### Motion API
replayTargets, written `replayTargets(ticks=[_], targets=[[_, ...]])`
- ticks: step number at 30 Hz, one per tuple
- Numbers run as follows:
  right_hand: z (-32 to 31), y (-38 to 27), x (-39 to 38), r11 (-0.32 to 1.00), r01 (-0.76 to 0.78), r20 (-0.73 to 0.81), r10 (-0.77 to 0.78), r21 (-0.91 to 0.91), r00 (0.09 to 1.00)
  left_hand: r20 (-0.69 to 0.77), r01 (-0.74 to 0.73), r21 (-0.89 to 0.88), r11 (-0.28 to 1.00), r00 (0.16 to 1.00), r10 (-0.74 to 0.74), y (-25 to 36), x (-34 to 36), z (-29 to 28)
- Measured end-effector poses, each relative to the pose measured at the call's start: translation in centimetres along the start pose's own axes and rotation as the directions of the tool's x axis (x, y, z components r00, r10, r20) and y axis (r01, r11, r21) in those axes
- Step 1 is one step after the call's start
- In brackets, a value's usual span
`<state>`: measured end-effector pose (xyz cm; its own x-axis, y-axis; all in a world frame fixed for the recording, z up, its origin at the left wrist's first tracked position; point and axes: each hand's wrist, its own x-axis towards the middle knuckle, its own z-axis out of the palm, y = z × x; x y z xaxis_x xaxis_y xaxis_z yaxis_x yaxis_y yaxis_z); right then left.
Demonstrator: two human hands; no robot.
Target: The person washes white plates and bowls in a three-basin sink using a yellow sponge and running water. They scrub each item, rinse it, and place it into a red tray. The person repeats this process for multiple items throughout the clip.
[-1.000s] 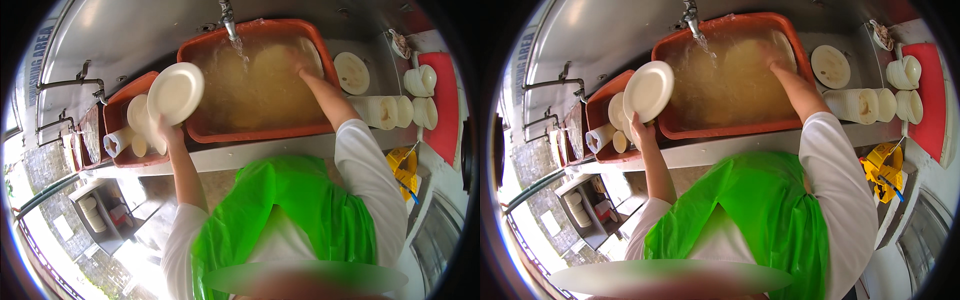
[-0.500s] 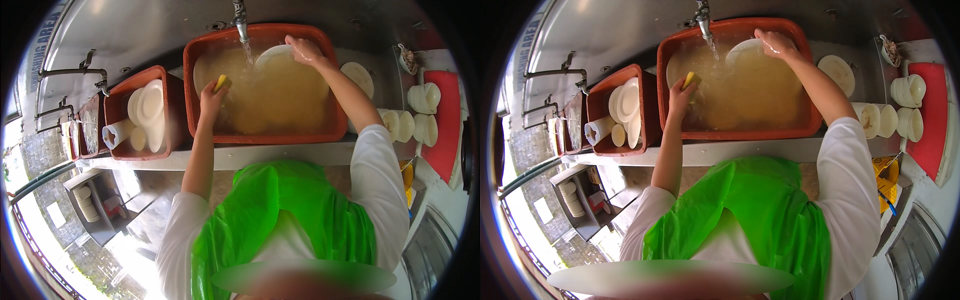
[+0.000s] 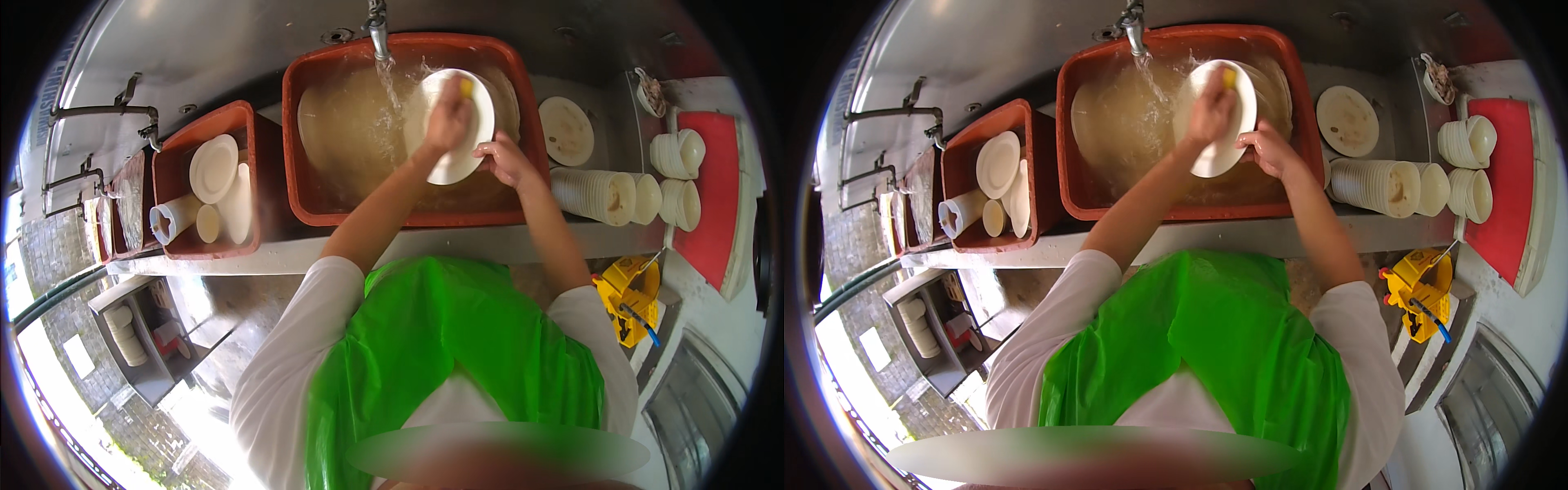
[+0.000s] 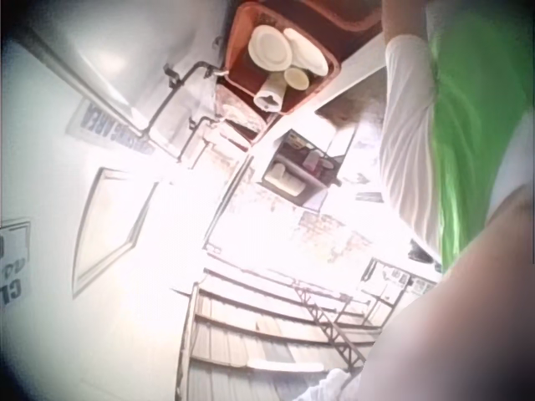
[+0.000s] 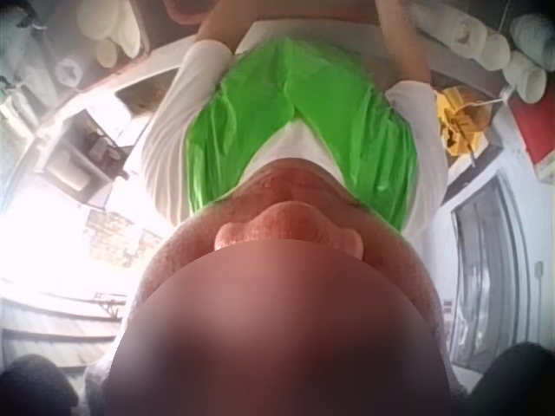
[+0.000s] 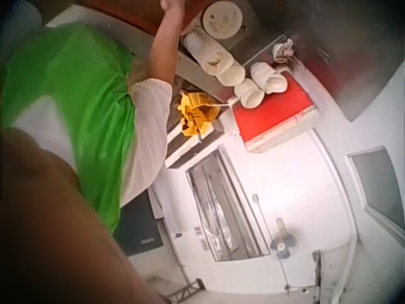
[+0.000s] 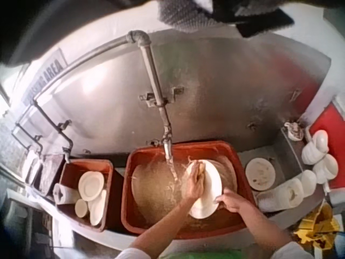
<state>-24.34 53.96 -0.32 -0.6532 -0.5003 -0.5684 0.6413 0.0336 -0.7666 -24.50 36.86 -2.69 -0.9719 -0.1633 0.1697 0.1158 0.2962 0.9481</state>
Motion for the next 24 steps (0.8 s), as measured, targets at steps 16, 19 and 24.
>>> replayTargets(ticks=[16,19,24], targets=[[2.3,2.9,-1.0,0.854,0.185,-0.054,-0.183,0.487,0.982,0.546,-0.226,0.062,0.972,0.823,0.156,3.5,-5.9,-3.3],[0.4,2.0,-2.1,0.826,0.275,0.024,-0.329,0.491,0.944,0.308,-0.359,0.483,0.799,0.923,0.228,0.3,-6.9,-7.1],[-0.8,4.2,-1.3,0.904,0.088,0.081,-0.134,0.418,0.988,-0.011,0.375,-0.476,0.796,0.902,-0.432,-0.8,-2.8,-13.6]])
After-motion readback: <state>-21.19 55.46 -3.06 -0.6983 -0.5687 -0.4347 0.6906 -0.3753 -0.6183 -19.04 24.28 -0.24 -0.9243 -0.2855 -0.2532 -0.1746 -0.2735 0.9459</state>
